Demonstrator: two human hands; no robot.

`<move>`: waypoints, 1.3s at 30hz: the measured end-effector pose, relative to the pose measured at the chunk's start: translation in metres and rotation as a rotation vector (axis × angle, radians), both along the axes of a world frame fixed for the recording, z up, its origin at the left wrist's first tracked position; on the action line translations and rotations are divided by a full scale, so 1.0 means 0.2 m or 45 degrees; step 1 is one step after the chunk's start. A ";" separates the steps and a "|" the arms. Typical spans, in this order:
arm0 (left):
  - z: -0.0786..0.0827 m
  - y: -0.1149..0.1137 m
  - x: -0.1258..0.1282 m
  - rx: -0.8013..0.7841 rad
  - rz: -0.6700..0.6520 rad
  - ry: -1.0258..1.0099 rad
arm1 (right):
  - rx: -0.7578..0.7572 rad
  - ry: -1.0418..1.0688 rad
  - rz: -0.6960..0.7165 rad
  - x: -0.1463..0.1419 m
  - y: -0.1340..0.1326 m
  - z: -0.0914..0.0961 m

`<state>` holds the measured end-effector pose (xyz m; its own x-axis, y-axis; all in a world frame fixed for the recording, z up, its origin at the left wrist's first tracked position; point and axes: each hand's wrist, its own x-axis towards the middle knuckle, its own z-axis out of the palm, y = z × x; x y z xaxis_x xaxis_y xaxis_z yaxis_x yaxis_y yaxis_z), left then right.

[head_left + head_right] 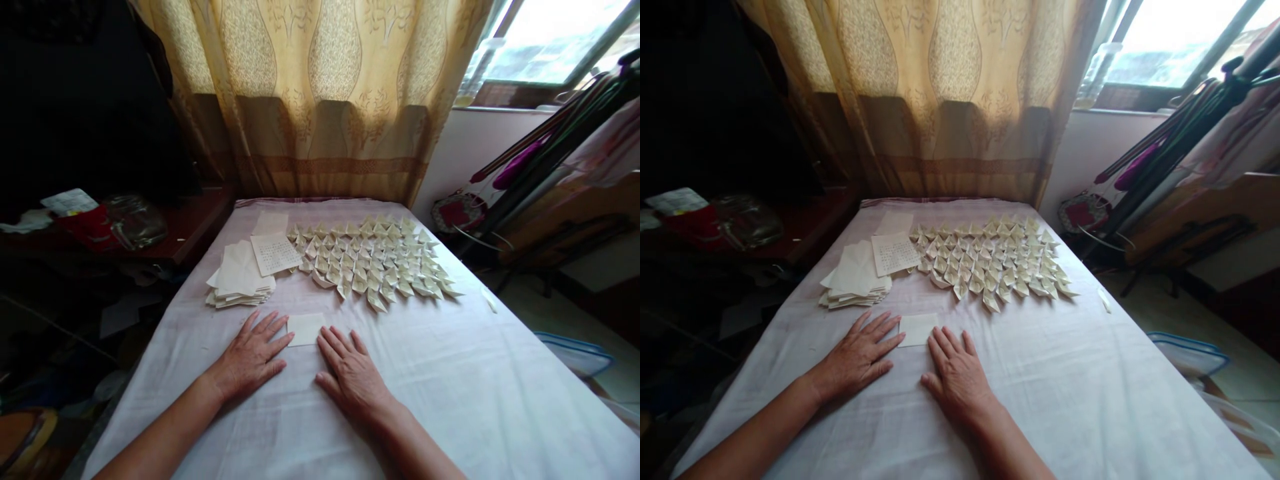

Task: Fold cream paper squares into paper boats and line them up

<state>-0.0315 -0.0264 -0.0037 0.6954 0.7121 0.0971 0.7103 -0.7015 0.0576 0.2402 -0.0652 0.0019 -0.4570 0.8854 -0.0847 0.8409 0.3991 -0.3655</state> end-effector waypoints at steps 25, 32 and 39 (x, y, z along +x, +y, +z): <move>0.27 0.48 0.21 0.266 0.676 0.054 | 0.099 0.100 -0.032 0.01 -0.02 -0.02; 0.23 0.26 -0.11 0.346 0.579 0.026 | 0.150 0.092 -0.031 0.01 -0.02 -0.03; 0.06 0.04 -0.06 0.352 0.348 -0.129 | 0.187 0.113 -0.034 0.01 -0.03 -0.02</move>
<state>-0.0426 -0.0189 0.0091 0.4607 0.8072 0.3691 0.8735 -0.4861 -0.0271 0.2417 -0.0702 -0.0024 -0.4331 0.8972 0.0863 0.8190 0.4317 -0.3781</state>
